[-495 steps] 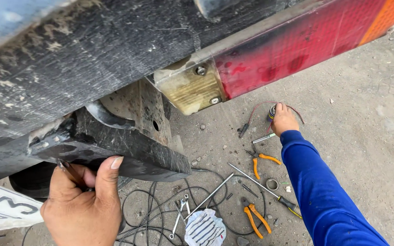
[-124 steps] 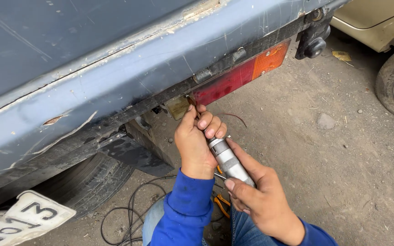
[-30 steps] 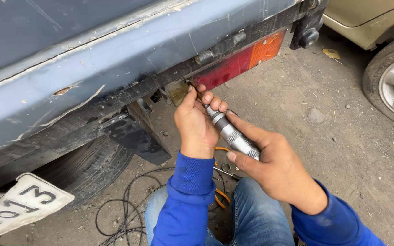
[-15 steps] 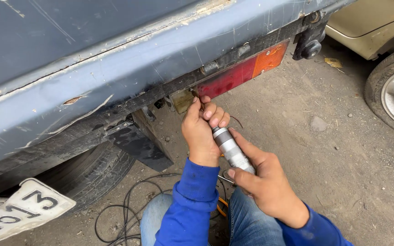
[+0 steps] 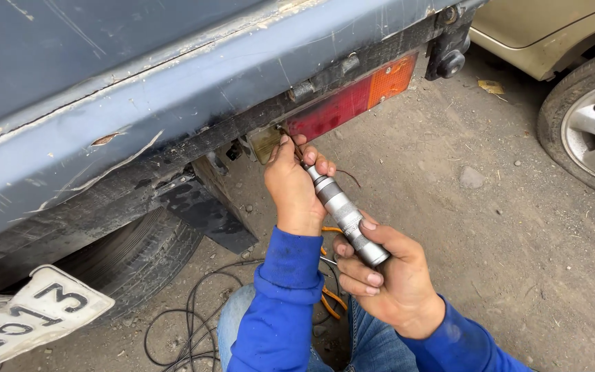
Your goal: The person retrieves a cordless impact driver from the truck cab and walks to the rear of a blue truck. They sit on the ground and use the impact driver to remove two bolts from the rear bumper near the taillight, applying penetrating spray to one bolt before removal.
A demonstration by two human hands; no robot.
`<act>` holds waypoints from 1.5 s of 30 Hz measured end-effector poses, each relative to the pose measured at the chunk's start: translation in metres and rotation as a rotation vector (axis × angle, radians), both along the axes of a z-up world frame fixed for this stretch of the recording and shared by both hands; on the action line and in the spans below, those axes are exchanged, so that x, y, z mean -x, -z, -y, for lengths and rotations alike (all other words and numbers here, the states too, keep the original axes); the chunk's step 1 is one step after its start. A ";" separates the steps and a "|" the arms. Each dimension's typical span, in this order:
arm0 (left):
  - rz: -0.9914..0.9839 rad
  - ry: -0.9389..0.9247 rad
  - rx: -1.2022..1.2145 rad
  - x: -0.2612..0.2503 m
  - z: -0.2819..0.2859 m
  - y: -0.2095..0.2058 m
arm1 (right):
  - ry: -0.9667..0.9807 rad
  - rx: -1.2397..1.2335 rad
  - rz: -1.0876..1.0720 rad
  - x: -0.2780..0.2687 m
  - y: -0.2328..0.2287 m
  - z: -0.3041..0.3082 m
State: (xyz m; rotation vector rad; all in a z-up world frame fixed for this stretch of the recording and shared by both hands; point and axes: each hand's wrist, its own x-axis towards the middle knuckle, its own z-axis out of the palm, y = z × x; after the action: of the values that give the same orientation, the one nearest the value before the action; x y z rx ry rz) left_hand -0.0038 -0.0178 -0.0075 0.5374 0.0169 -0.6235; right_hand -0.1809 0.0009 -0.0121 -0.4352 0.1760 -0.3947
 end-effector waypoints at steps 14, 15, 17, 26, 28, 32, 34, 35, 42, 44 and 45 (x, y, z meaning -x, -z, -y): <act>-0.099 0.187 0.638 0.002 0.002 0.025 | -0.039 1.980 -1.049 -0.004 -0.062 0.005; -0.072 0.149 0.540 0.002 0.005 0.024 | -0.004 2.158 -1.031 -0.003 -0.065 0.007; -0.043 0.105 0.445 0.005 0.005 0.012 | 0.032 2.342 -0.996 -0.001 -0.074 0.013; 0.055 -0.075 -0.095 0.003 -0.002 -0.005 | 0.072 0.119 -0.204 -0.007 -0.005 0.009; 0.042 -0.022 -0.067 -0.004 -0.006 0.000 | 0.036 0.050 -0.148 -0.011 0.001 0.005; -0.026 0.136 0.087 -0.014 -0.009 0.016 | 0.176 1.066 -0.467 -0.011 -0.012 0.007; -0.050 0.297 0.521 -0.020 -0.005 0.035 | 0.209 1.179 -0.392 -0.011 -0.008 0.010; -0.049 0.297 0.524 -0.017 -0.005 0.028 | 0.210 1.182 -0.391 -0.011 -0.008 0.007; 0.082 -0.043 -0.071 -0.005 -0.003 -0.007 | -0.216 -0.203 0.295 -0.015 0.014 0.008; 0.093 -0.049 -0.050 -0.004 0.001 0.005 | -0.155 -0.059 0.225 -0.011 0.000 0.015; 0.073 0.000 0.105 -0.005 0.003 0.012 | -0.027 0.704 -0.075 -0.009 -0.013 0.020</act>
State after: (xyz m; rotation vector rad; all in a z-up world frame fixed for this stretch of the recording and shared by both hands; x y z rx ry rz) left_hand 0.0015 -0.0204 -0.0200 0.4581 -0.0844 -0.6004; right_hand -0.1715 -0.0193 0.0005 -1.1451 0.0986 -0.4080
